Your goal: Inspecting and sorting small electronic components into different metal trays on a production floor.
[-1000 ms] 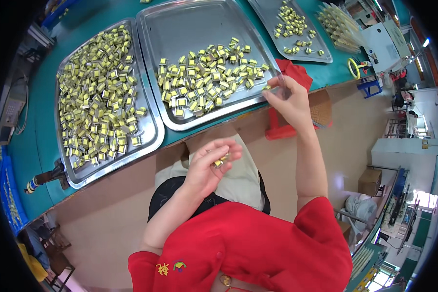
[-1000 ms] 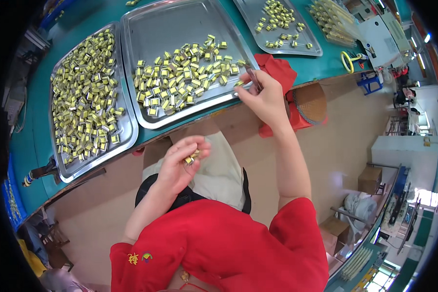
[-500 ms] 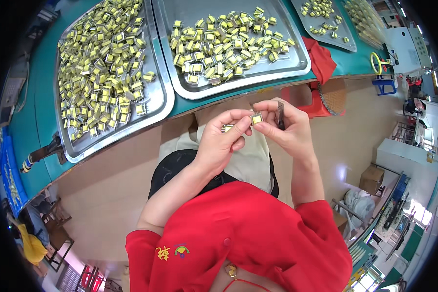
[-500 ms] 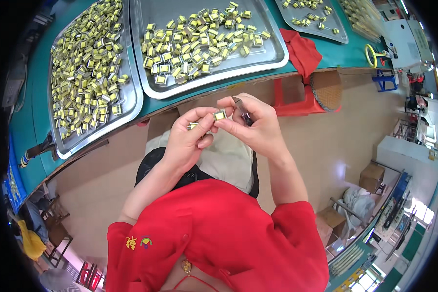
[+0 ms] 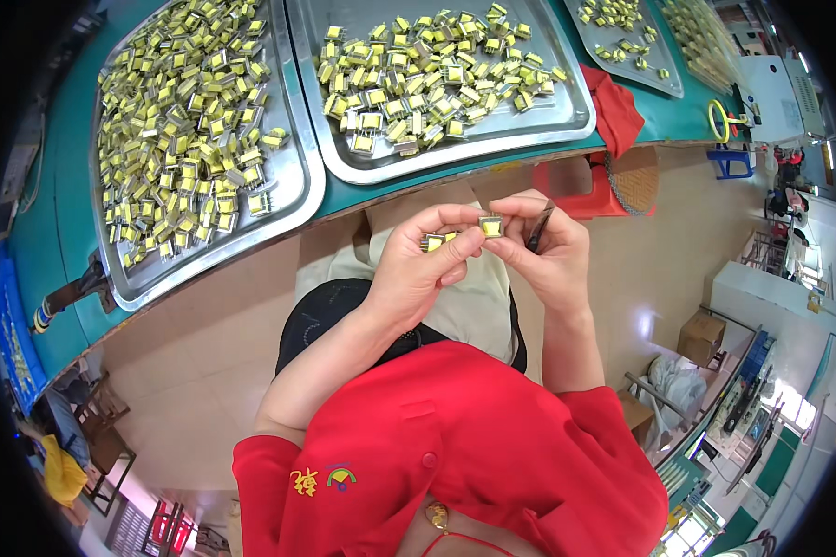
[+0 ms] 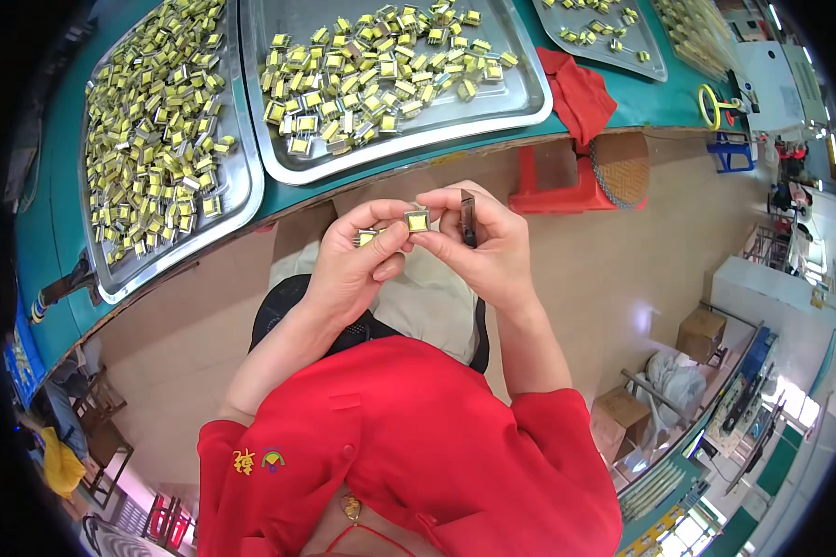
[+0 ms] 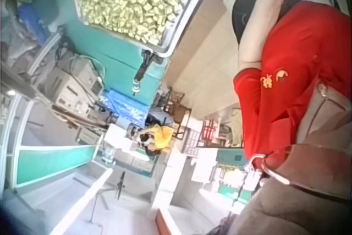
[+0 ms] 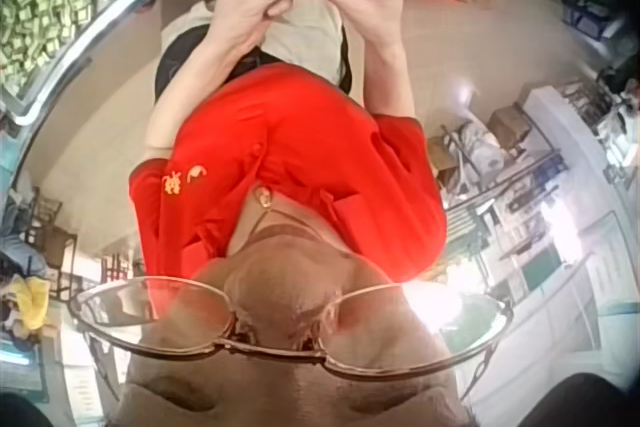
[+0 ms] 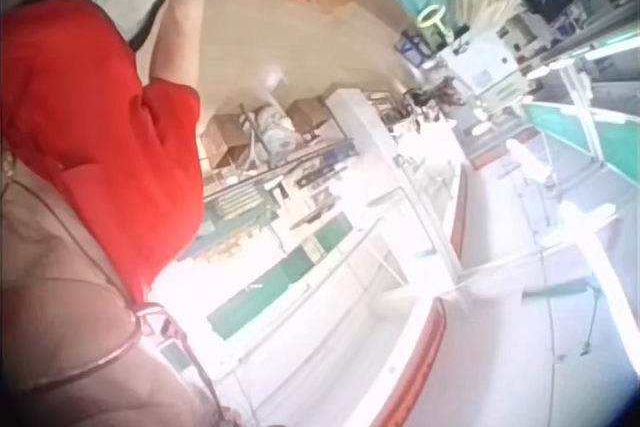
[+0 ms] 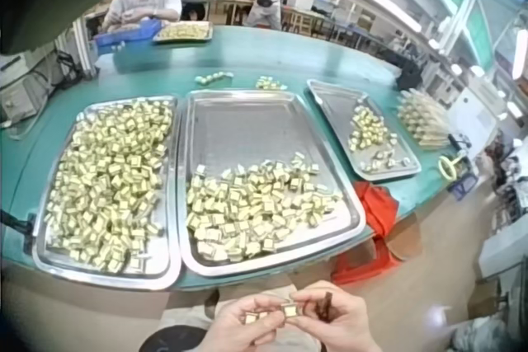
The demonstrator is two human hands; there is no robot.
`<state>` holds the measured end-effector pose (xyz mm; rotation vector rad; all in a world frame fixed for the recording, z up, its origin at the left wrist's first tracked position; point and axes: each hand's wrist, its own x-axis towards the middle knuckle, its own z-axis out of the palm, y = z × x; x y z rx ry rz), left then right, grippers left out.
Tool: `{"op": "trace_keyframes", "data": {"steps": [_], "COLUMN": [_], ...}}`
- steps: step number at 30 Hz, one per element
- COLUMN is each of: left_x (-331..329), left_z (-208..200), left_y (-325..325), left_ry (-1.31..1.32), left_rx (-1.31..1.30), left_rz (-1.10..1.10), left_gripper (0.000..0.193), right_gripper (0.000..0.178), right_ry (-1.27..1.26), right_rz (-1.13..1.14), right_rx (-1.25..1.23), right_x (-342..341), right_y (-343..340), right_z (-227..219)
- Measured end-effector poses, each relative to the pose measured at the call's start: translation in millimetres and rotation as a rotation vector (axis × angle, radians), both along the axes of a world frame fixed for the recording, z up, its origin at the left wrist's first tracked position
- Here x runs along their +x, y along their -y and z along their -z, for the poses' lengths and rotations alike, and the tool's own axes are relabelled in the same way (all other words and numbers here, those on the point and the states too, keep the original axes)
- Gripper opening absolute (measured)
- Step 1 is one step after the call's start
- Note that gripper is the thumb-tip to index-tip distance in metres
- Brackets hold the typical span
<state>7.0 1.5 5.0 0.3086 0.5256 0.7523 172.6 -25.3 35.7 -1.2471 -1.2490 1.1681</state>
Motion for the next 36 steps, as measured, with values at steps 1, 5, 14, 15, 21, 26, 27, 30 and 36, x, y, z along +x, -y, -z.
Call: {"op": "trace_keyframes", "data": {"steps": [1,5,14,15,21,26,27,30,36], "left_x": [0,1,0,0,-4,-3,-3,0,-4], "left_z": [0,1,4,3,5,4,3,-1,1], "left_y": [0,1,2,1,0,-1,-1,1,0], "left_ry": [0.001,-0.008,0.006,0.013,0.082,0.11,0.113,0.029,-0.059], "left_rx": [0.0,-0.003,0.011,0.004,-0.017,-0.017,-0.008,0.046,0.206], "left_rz": [0.0,-0.016,0.024,0.04,0.098,0.122,0.12,0.072,0.094], "left_gripper": [0.02,0.02,0.023,0.023,0.026,0.027,0.027,0.026,0.035], "right_gripper": [0.035,0.034,0.04,0.042,0.036,0.032,0.031,0.029,0.034], "right_ry": [0.001,-0.009,0.208,0.265,0.189,0.145,0.116,0.085,-0.006], "right_rz": [0.0,0.001,-0.005,-0.016,0.062,0.042,0.037,0.024,0.07], "right_rx": [0.0,0.0,0.123,0.148,0.018,0.034,0.049,0.071,0.07], "right_x": [0,0,-10,-12,-4,-2,-1,-2,-3], "right_y": [0,-1,-1,-1,3,5,5,4,7], "right_z": [0,1,-3,-5,-2,2,4,3,4]}}
